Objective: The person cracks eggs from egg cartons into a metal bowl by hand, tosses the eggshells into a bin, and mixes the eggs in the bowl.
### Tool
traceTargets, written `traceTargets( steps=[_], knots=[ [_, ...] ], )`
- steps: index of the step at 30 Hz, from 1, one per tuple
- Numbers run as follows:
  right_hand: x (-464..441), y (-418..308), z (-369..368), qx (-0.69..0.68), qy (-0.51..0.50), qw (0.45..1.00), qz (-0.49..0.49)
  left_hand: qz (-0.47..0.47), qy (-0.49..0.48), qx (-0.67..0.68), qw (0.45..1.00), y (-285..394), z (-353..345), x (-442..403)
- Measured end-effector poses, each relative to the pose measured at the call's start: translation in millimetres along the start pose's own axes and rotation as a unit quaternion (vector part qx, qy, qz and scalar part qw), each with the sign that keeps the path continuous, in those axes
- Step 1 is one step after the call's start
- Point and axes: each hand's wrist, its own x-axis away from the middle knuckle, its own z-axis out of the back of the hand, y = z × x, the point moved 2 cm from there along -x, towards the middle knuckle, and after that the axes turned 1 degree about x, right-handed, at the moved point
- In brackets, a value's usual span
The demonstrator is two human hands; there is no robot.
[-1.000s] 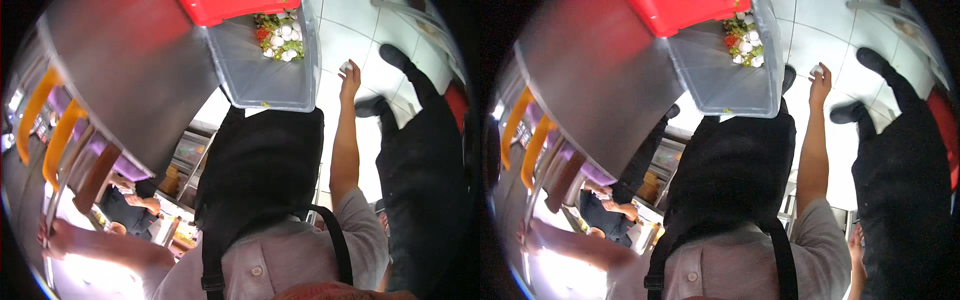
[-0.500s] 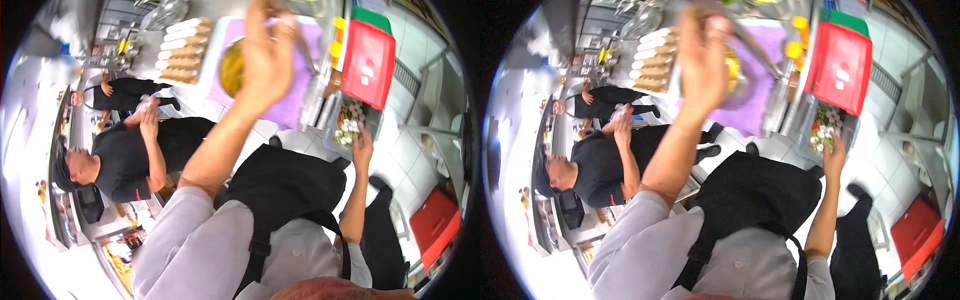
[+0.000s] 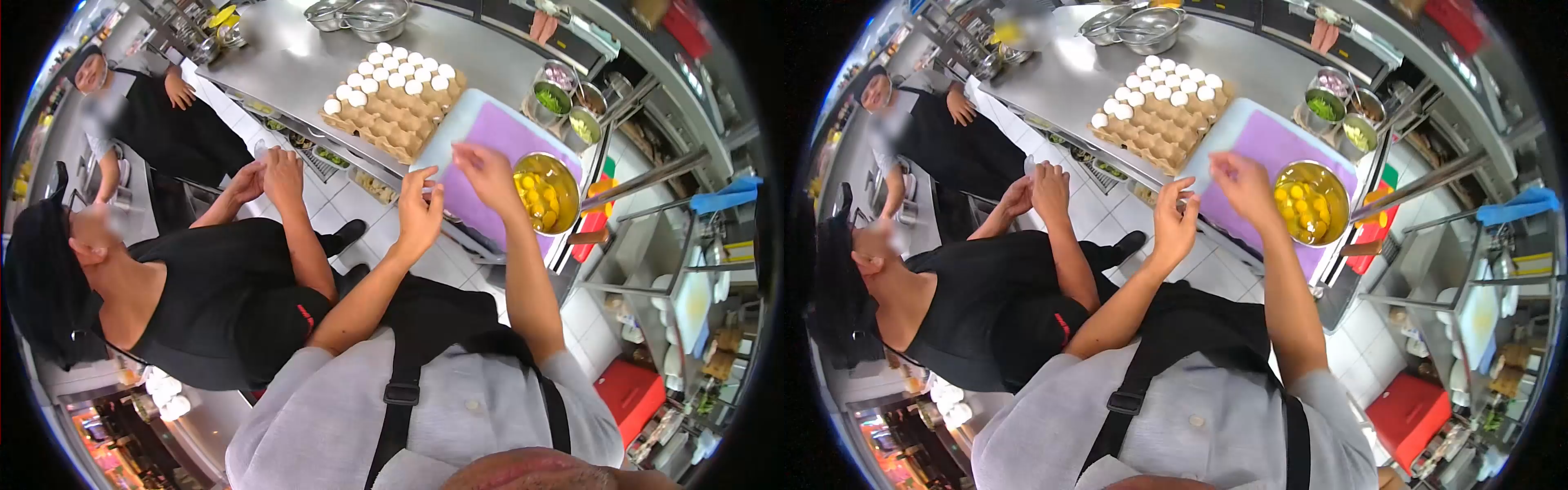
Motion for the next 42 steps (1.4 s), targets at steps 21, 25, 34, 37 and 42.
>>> traceTargets(
  steps=[21, 25, 34, 37, 42],
  knots=[
    [-247, 50, -48, 0.346, 0.017, 0.935, 0.079, 0.039, -0.054, -0.342, 0.937, -41, -12, -72],
    [-297, 117, -24, 0.297, 0.007, 0.942, 0.156, 0.06, -0.147, -0.464, 0.871, -58, -24, -64],
    [-69, -19, 79, -0.273, -0.019, 0.961, -0.034, -0.072, 0.001, -0.597, 0.799, -184, -57, -76],
    [-13, -17, 102, -0.319, -0.014, 0.945, -0.076, -0.079, -0.033, -0.501, 0.861, -150, -30, -63],
    [66, -8, 170, -0.237, 0.05, 0.969, -0.044, -0.139, -0.069, -0.447, 0.881, -10, -43, -72]
  ],
)
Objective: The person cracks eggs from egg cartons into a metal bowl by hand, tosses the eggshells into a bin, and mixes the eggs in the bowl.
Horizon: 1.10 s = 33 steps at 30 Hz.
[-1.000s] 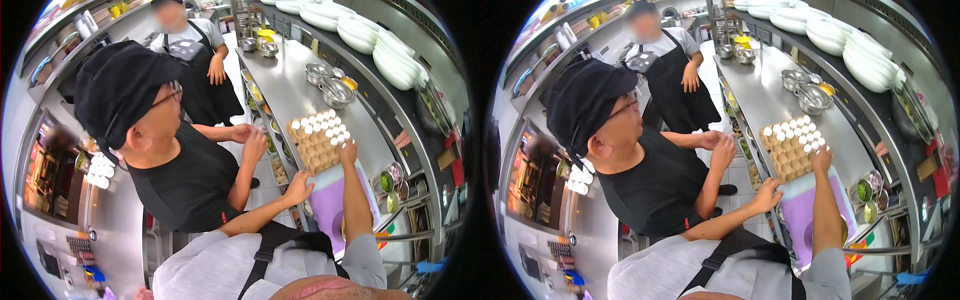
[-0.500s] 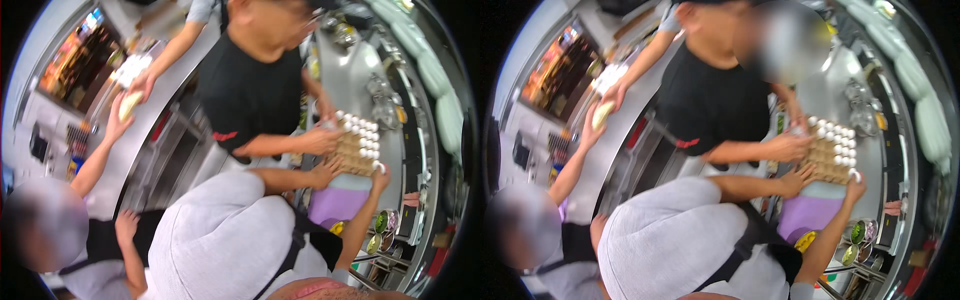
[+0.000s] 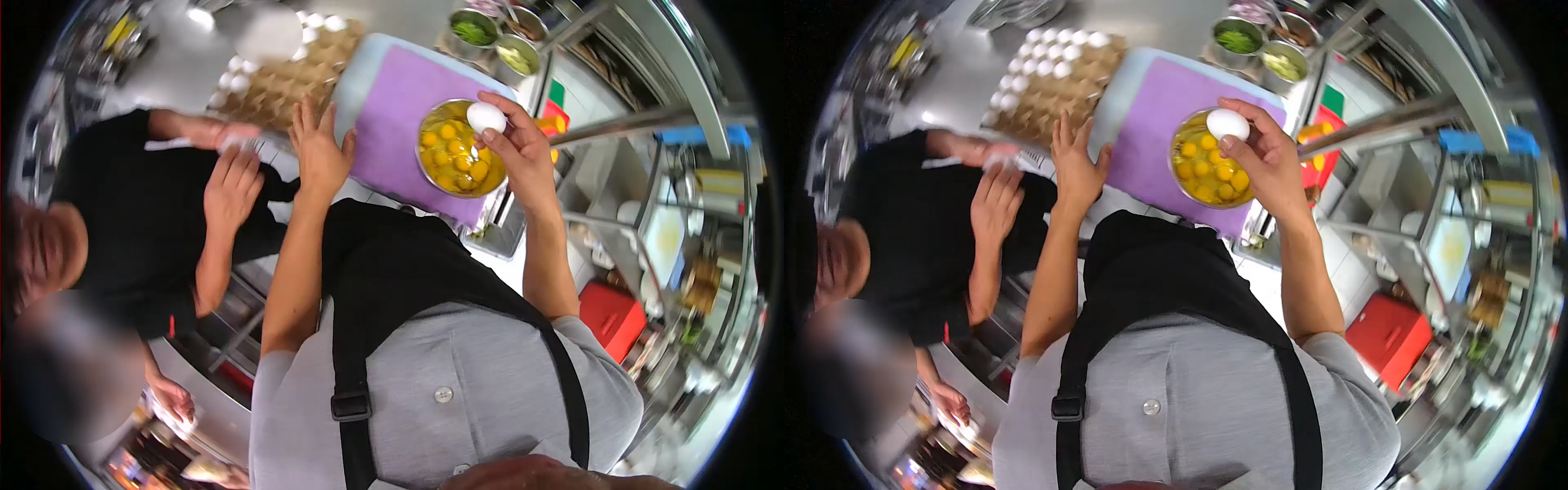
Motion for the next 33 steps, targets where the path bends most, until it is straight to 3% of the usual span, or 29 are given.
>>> traceTargets(
  steps=[1, 3, 4, 5, 7, 9, 11, 13, 17, 20, 24, 27, 30, 33],
  knots=[
    [18, -2, 3, 0.032, 0.036, 0.999, 0.003, -0.017, -0.014, 0.135, 0.991, 18, 9, -5],
    [34, 1, 24, 0.174, 0.061, 0.983, 0.006, -0.03, -0.05, 0.39, 0.919, 59, 13, -16],
    [40, -2, 31, 0.246, 0.064, 0.967, -0.004, 0.007, -0.138, 0.469, 0.872, 80, 16, -18],
    [45, -5, 36, 0.319, 0.064, 0.946, -0.011, 0.003, -0.189, 0.492, 0.85, 91, 7, -19],
    [56, -7, 38, 0.31, 0.086, 0.947, 0.007, 0.0, -0.286, 0.532, 0.797, 104, -15, -18],
    [66, -4, 42, 0.304, 0.099, 0.947, 0.02, -0.03, -0.285, 0.491, 0.823, 108, -32, -21],
    [67, 16, 53, 0.403, 0.03, 0.914, -0.04, -0.022, -0.294, 0.475, 0.829, 116, -29, -24],
    [63, 21, 44, 0.34, 0.093, 0.935, -0.021, -0.03, -0.311, 0.523, 0.793, 129, -22, -31],
    [52, 4, 18, 0.311, 0.11, 0.942, 0.068, 0.024, -0.362, 0.597, 0.715, 159, -10, -34],
    [65, -2, 18, 0.309, 0.107, 0.943, 0.057, 0.039, -0.319, 0.539, 0.778, 145, -22, -36],
    [72, 24, 50, 0.371, 0.073, 0.925, -0.039, 0.066, -0.28, 0.538, 0.792, 122, -34, -33],
    [62, 6, 27, 0.327, 0.11, 0.935, 0.078, 0.059, -0.347, 0.546, 0.76, 145, -20, -29],
    [49, 19, 20, 0.328, 0.095, 0.935, 0.098, 0.076, -0.35, 0.601, 0.714, 161, -26, -23],
    [46, 33, 21, 0.344, 0.068, 0.931, 0.101, 0.102, -0.358, 0.562, 0.739, 156, -39, -24]
  ],
)
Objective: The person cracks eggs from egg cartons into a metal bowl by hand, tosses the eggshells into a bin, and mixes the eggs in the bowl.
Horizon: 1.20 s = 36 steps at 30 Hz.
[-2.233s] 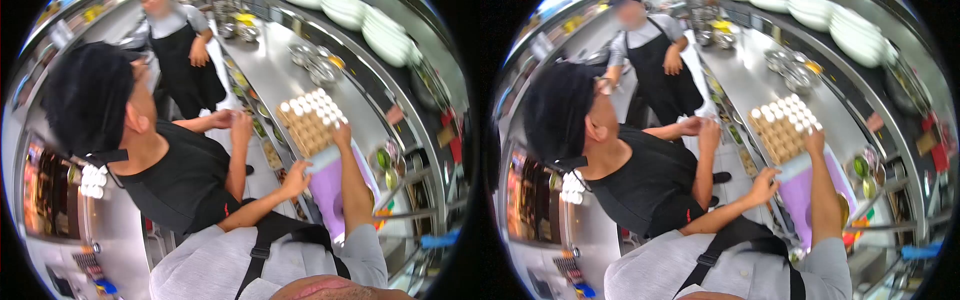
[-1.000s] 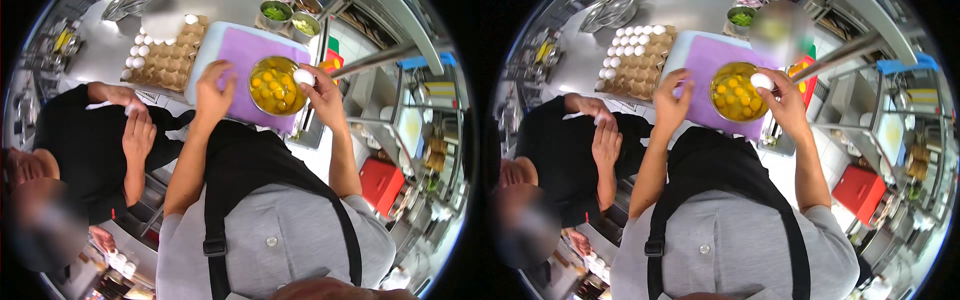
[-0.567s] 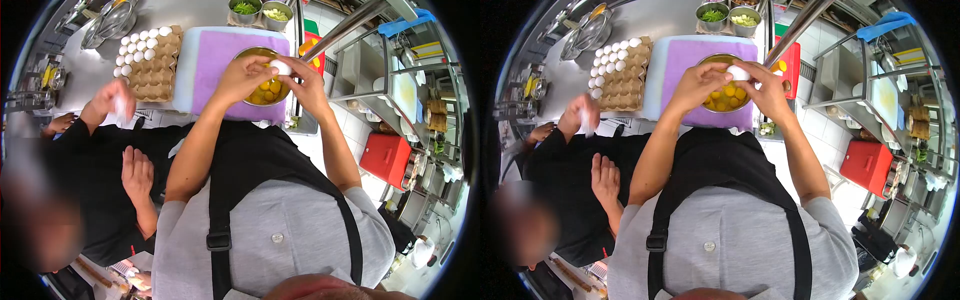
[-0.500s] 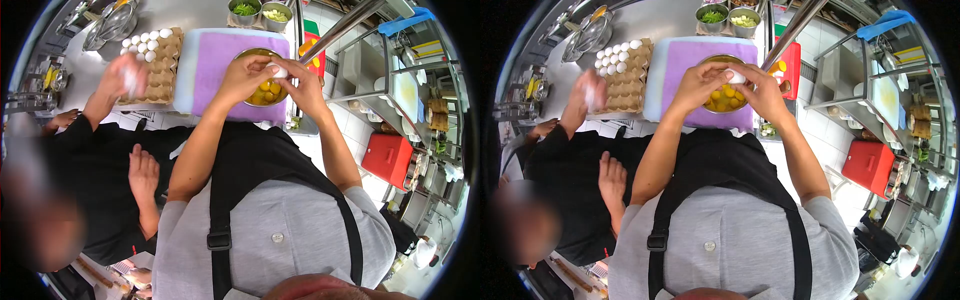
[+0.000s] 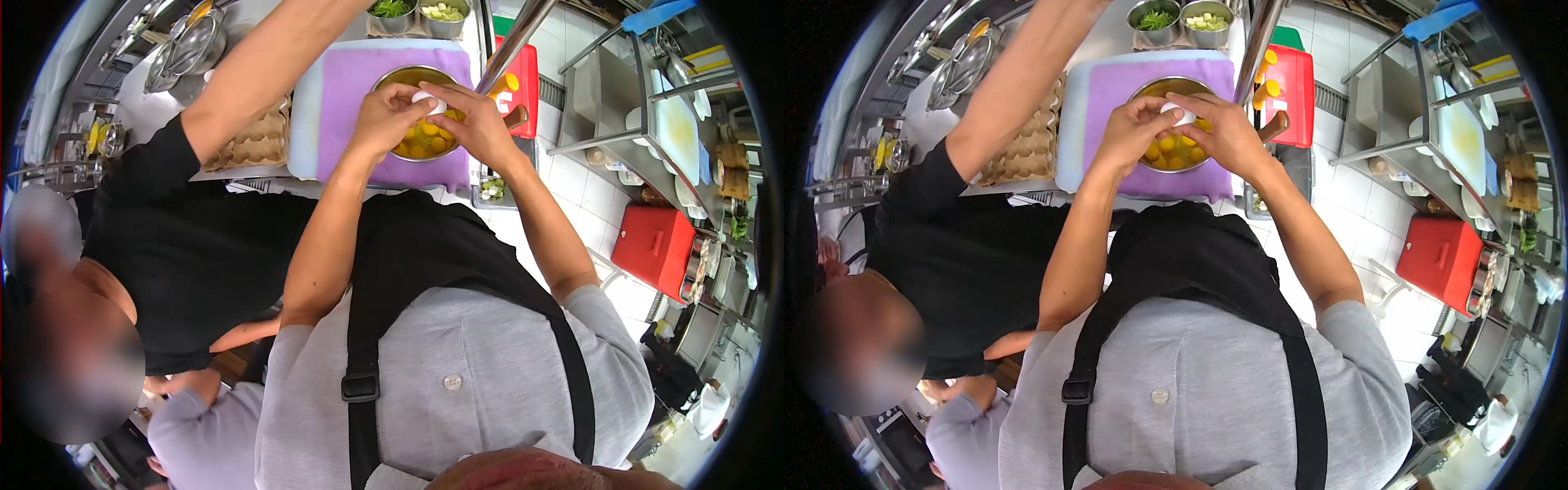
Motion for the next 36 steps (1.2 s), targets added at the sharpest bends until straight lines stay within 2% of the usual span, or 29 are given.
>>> traceTargets(
  steps=[3, 6, 9, 15, 17, 20, 23, 26, 27, 29, 33, 36],
  knots=[
    [2, 5, -6, 0.012, -0.008, 1.0, 0.014, 0.032, -0.001, 0.001, 0.999, -10, 2, -3],
    [4, 14, -12, 0.03, -0.003, 0.999, 0.039, 0.012, 0.008, 0.015, 1.0, -13, -2, 3],
    [7, 16, -17, 0.037, 0.005, 0.998, 0.05, 0.002, 0.021, -0.061, 0.998, -19, 0, 2],
    [6, 11, -18, 0.101, 0.026, 0.993, 0.063, 0.007, 0.044, -0.087, 0.995, -10, 0, 3],
    [4, 15, -17, 0.118, 0.038, 0.988, 0.091, -0.01, 0.054, -0.121, 0.991, -7, 2, 2],
    [6, 8, -13, 0.16, 0.031, 0.984, 0.076, -0.025, 0.062, -0.174, 0.983, 11, 0, 11],
    [8, -3, -12, 0.059, 0.009, 0.998, -0.001, -0.031, 0.039, -0.188, 0.981, 20, -1, 13],
    [10, 7, -17, -0.022, 0.086, 0.996, 0.023, -0.039, 0.035, -0.117, 0.992, 31, -5, 20],
    [12, 11, -20, -0.077, 0.104, 0.992, 0.001, -0.042, 0.039, -0.082, 0.995, 34, -7, 22],
    [15, 18, -24, -0.185, 0.14, 0.972, -0.042, -0.084, 0.053, -0.116, 0.988, 32, -8, 20],
    [18, 17, -17, -0.1, 0.145, 0.984, -0.022, -0.159, 0.095, -0.122, 0.975, 22, -11, 10],
    [23, 6, -5, -0.113, 0.118, 0.985, -0.058, -0.139, 0.075, -0.087, 0.984, 29, -18, 11]
  ],
)
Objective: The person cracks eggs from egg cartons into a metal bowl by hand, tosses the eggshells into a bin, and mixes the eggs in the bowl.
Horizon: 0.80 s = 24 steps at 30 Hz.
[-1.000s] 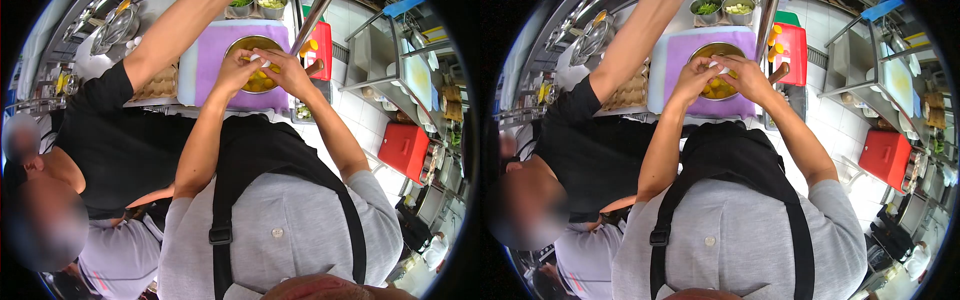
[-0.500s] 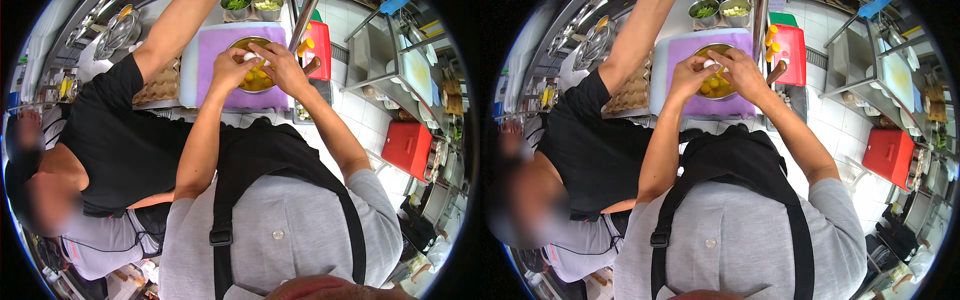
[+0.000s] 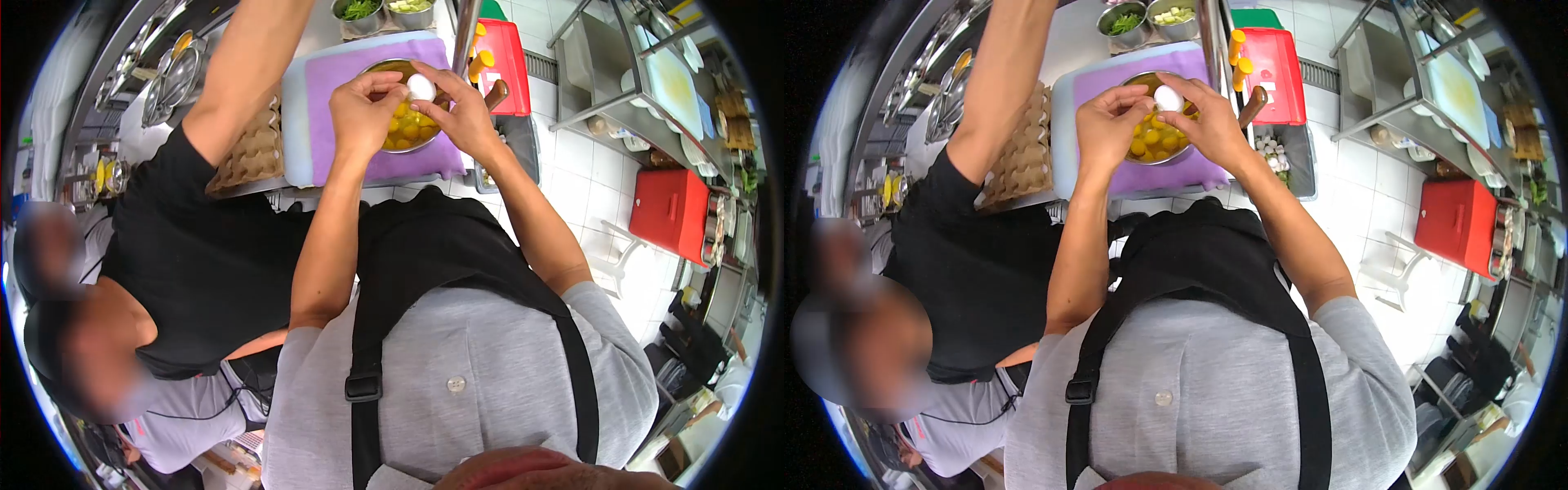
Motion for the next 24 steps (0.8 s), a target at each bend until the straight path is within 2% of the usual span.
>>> traceTargets(
  steps=[1, 4, 6, 8, 9, 10, 13, 15, 16, 18, 20, 22, 24],
  knots=[
    [3, -1, 6, 0.0, -0.011, 0.999, -0.039, -0.008, -0.007, 0.001, 1.0, 6, -6, 1],
    [21, -4, 28, -0.047, 0.058, 0.997, -0.02, -0.042, -0.046, 0.021, 0.998, 24, -41, 8],
    [41, -10, 54, -0.073, 0.115, 0.989, -0.065, -0.069, -0.085, 0.045, 0.993, 34, -76, 21],
    [67, -7, 82, -0.014, 0.166, 0.977, -0.132, -0.175, -0.135, 0.008, 0.975, 47, -106, 32],
    [78, 9, 91, -0.012, 0.217, 0.97, -0.105, -0.201, -0.162, 0.005, 0.966, 46, -121, 37],
    [87, 10, 97, -0.041, 0.234, 0.961, -0.143, -0.226, -0.19, 0.001, 0.955, 43, -130, 40],
    [116, 81, 121, 0.188, 0.18, 0.955, -0.141, -0.345, -0.183, -0.152, 0.908, 27, -128, 47],
    [117, 107, 129, 0.361, 0.135, 0.915, -0.121, -0.262, -0.154, -0.127, 0.944, 25, -98, 36],
    [93, 64, 117, 0.271, 0.146, 0.943, -0.128, -0.21, -0.145, -0.115, 0.96, 21, -76, 36],
    [48, -3, 87, 0.126, 0.073, 0.987, -0.072, -0.175, -0.03, -0.039, 0.983, 19, -31, 35],
    [12, -27, 50, 0.125, -0.018, 0.991, -0.048, -0.121, 0.077, -0.031, 0.989, 3, 8, 37],
    [-23, -8, 8, 0.146, -0.133, 0.98, 0.002, -0.108, 0.157, -0.032, 0.981, -14, 39, 41],
    [-48, 30, -29, 0.24, -0.206, 0.945, 0.089, -0.078, 0.193, -0.024, 0.978, -26, 58, 52]
  ],
)
